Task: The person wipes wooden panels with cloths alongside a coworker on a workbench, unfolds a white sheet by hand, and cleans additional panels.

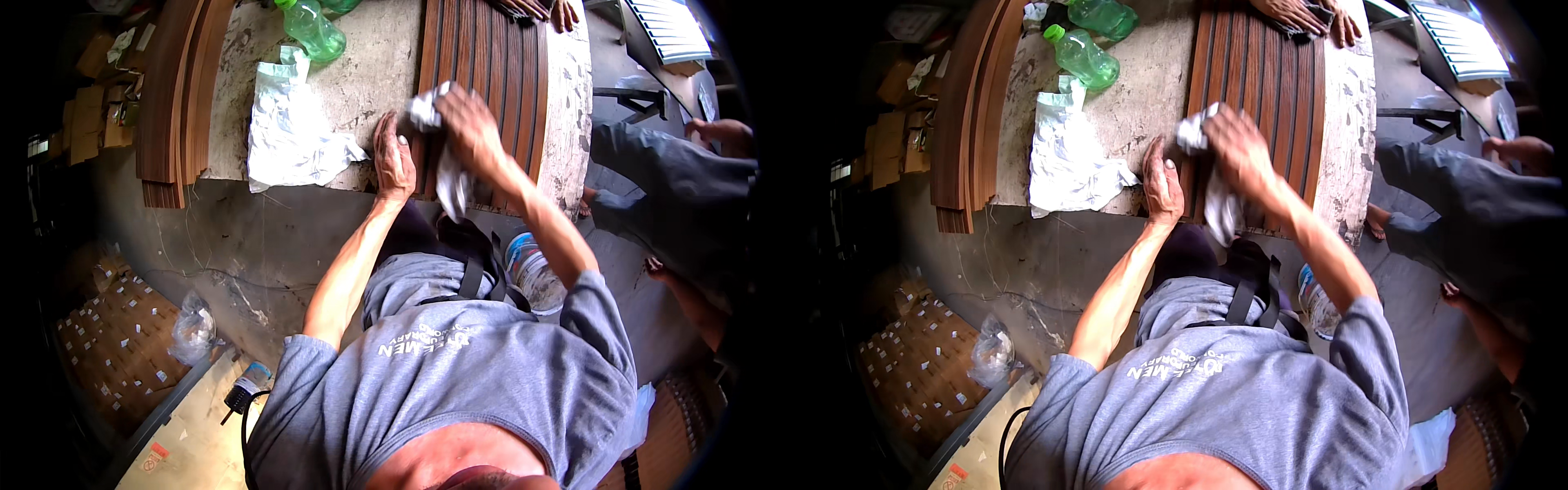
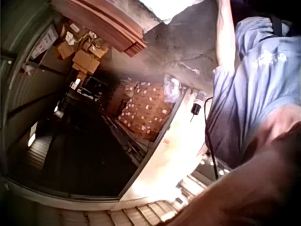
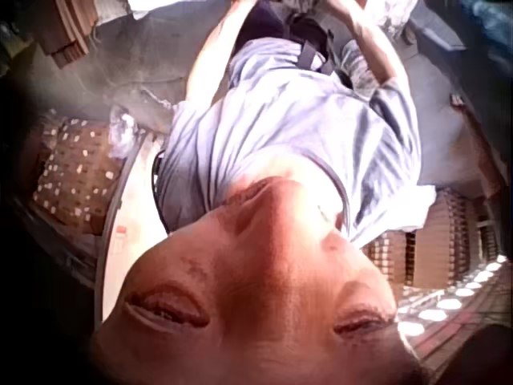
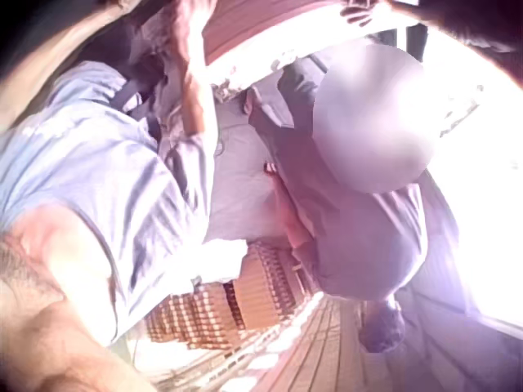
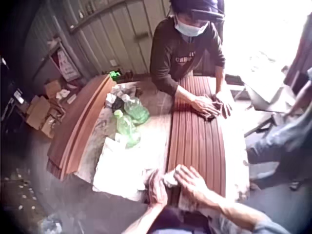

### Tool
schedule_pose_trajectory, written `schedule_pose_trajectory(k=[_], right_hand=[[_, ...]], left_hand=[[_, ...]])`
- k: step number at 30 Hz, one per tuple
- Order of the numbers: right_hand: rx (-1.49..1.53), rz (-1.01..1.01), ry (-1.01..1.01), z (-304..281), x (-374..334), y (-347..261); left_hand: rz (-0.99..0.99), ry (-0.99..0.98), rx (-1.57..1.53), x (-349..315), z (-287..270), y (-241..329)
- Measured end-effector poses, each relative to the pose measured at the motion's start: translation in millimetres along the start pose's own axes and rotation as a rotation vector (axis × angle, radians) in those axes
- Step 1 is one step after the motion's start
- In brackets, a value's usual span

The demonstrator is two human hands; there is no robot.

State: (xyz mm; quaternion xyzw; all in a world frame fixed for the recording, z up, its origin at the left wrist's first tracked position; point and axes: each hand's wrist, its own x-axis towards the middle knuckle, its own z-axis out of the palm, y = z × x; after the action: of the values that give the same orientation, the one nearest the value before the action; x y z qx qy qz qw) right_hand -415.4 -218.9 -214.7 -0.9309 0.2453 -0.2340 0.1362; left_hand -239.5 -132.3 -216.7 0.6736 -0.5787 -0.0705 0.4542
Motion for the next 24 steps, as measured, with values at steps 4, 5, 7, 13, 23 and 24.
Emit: schedule_pose_trajectory(k=[4, 5, 7, 13, 23, 24], right_hand=[[-0.150, 0.256, 0.211, 3.2, 77.6, 68.1], [-0.221, 0.331, 0.243, 16.5, 84.8, 68.8], [0.047, -0.066, 0.250, 44.0, 36.2, 52.7], [0.060, -0.104, 0.014, -18.8, 28.1, 12.7], [0.062, -0.003, 0.000, 2.7, -11.0, -37.9], [0.040, 0.020, -0.059, -7.7, -27.1, -55.7]], left_hand=[[-0.071, 0.010, -0.021, 3.0, 8.0, 4.0], [-0.129, -0.001, -0.046, 3.8, 5.8, 2.3], [-0.147, 0.062, -0.118, 1.9, 8.5, 0.6], [-0.184, 0.059, -0.067, -2.9, -1.5, -0.6], [-0.275, 0.077, -0.161, -4.5, -1.4, -0.3], [-0.257, 0.071, -0.136, -6.7, -5.0, 0.7]])
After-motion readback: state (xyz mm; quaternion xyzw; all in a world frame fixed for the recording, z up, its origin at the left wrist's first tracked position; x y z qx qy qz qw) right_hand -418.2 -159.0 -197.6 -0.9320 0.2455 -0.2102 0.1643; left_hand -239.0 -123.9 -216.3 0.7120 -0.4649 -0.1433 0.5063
